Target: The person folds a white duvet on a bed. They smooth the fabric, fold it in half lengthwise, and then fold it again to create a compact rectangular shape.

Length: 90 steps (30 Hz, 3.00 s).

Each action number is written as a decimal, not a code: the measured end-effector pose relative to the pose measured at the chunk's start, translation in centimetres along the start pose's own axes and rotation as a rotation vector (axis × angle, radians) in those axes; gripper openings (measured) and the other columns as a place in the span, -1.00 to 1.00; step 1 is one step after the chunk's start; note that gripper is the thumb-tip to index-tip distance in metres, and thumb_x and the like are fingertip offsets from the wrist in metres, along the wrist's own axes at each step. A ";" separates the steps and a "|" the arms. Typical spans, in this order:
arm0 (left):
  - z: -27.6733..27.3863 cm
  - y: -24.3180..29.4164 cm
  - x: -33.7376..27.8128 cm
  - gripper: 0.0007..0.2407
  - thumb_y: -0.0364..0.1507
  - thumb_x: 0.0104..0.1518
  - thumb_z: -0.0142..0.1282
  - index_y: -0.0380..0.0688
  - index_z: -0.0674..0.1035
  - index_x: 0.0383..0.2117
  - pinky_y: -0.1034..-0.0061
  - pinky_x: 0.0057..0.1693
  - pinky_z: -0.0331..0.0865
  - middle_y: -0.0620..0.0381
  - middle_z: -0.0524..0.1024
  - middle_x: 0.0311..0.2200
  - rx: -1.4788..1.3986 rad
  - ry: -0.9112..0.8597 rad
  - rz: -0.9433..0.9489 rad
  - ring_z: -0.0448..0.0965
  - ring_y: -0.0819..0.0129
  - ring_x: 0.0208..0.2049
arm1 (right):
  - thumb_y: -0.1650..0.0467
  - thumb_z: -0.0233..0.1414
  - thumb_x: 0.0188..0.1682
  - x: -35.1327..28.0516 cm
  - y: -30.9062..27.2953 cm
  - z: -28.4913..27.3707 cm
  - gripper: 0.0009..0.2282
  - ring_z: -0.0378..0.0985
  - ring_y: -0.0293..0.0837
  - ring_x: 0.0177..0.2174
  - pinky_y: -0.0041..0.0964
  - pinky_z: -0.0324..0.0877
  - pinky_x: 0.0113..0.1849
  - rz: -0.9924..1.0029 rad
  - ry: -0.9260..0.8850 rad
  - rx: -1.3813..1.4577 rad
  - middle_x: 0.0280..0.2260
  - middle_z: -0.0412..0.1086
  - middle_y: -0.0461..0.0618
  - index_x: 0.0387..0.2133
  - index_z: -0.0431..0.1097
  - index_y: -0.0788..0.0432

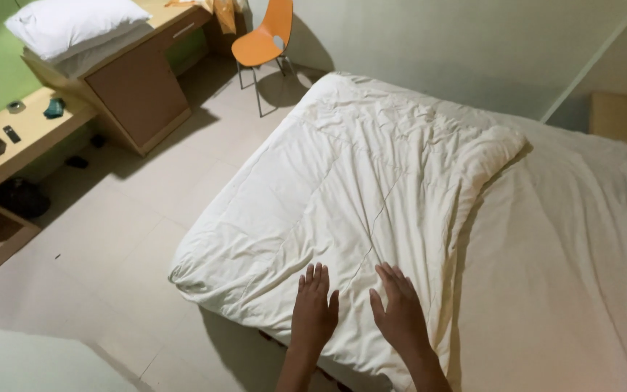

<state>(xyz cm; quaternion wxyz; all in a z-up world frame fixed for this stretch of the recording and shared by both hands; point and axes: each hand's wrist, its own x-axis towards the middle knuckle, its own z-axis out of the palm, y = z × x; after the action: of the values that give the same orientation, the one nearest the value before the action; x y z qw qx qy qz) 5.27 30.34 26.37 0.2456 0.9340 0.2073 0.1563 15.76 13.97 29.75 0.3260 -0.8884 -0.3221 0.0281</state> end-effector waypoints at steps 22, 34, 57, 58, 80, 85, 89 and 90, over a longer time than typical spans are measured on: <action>-8.7 -4.4 3.2 -0.75 -0.48 0.13 0.20 -0.26 0.57 -0.07 0.21 0.03 0.41 -0.09 0.51 -0.15 -0.325 0.055 0.072 0.48 0.01 -0.08 | 0.41 0.12 -0.05 1.2 -11.8 3.9 -0.65 0.40 0.10 0.05 -0.06 0.35 0.04 0.104 0.174 0.034 0.02 0.36 0.09 0.02 0.38 0.18; -10.0 -6.8 2.9 -0.77 -0.60 -0.16 0.10 -0.22 0.34 -0.38 0.13 -0.11 0.24 -0.09 0.28 -0.35 -0.361 0.035 0.091 0.30 -0.03 -0.25 | 0.54 0.05 -0.22 1.1 -12.2 6.8 -0.77 0.30 0.13 -0.34 0.04 0.30 -0.25 0.186 0.290 0.022 -0.35 0.16 0.17 -0.38 0.10 0.26; -12.6 -10.5 7.4 -0.70 -0.66 -0.04 0.12 -0.16 0.55 -0.14 0.15 0.04 0.43 -0.13 0.48 -0.05 -0.498 -0.103 0.269 0.50 -0.09 -0.01 | 0.43 0.12 -0.09 4.4 -16.9 6.8 -0.77 0.41 0.02 0.04 -0.08 0.33 0.05 0.349 0.212 0.014 -0.04 0.42 -0.04 -0.15 0.45 0.11; -12.9 -11.2 7.7 -0.70 -0.66 -0.04 0.12 -0.16 0.55 -0.14 0.15 0.04 0.43 -0.13 0.48 -0.05 -0.501 -0.110 0.273 0.50 -0.09 -0.01 | 0.43 0.12 -0.09 4.6 -17.3 7.4 -0.77 0.41 0.02 0.04 -0.08 0.33 0.05 0.357 0.215 0.011 -0.04 0.42 -0.04 -0.15 0.45 0.11; -18.4 -23.3 10.1 -0.67 -0.57 0.04 0.16 -0.18 0.53 -0.01 0.19 0.07 0.32 -0.02 0.53 -0.07 -0.329 -0.204 0.304 0.49 0.05 -0.02 | 0.40 0.12 -0.08 8.0 -26.4 16.6 -0.64 0.29 0.06 0.19 -0.08 0.30 0.12 0.430 0.260 0.047 0.17 0.28 0.04 0.03 0.39 0.08; -19.2 -24.4 10.5 -0.68 -0.56 0.04 0.16 -0.17 0.54 -0.02 0.20 0.08 0.30 -0.01 0.53 -0.09 -0.276 -0.257 0.332 0.49 0.06 -0.01 | 0.38 0.14 -0.09 8.3 -25.1 18.6 -0.63 0.26 0.11 0.20 -0.06 0.30 0.12 0.460 0.276 0.047 0.19 0.22 0.09 0.03 0.40 0.06; -19.9 -25.6 11.4 -0.69 -0.56 0.06 0.15 -0.14 0.54 -0.02 0.21 0.06 0.32 0.02 0.55 -0.08 -0.269 -0.285 0.316 0.50 0.08 -0.02 | 0.39 0.13 -0.07 9.4 -26.5 19.1 -0.63 0.23 0.13 0.21 -0.03 0.28 0.12 0.408 0.275 0.065 0.21 0.21 0.10 0.04 0.38 0.08; -20.0 -26.0 11.7 -0.69 -0.56 0.06 0.16 -0.13 0.54 -0.02 0.21 0.06 0.32 0.03 0.55 -0.08 -0.277 -0.292 0.314 0.50 0.09 -0.02 | 0.39 0.13 -0.07 9.7 -27.0 19.2 -0.63 0.24 0.11 0.22 -0.04 0.28 0.13 0.394 0.269 0.069 0.21 0.22 0.08 0.04 0.39 0.08</action>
<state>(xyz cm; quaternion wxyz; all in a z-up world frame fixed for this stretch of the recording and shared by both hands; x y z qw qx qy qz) -0.52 64.24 31.58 0.3712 0.9248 -0.0013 0.0830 3.48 46.13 32.30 0.3845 -0.9181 -0.0951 -0.0166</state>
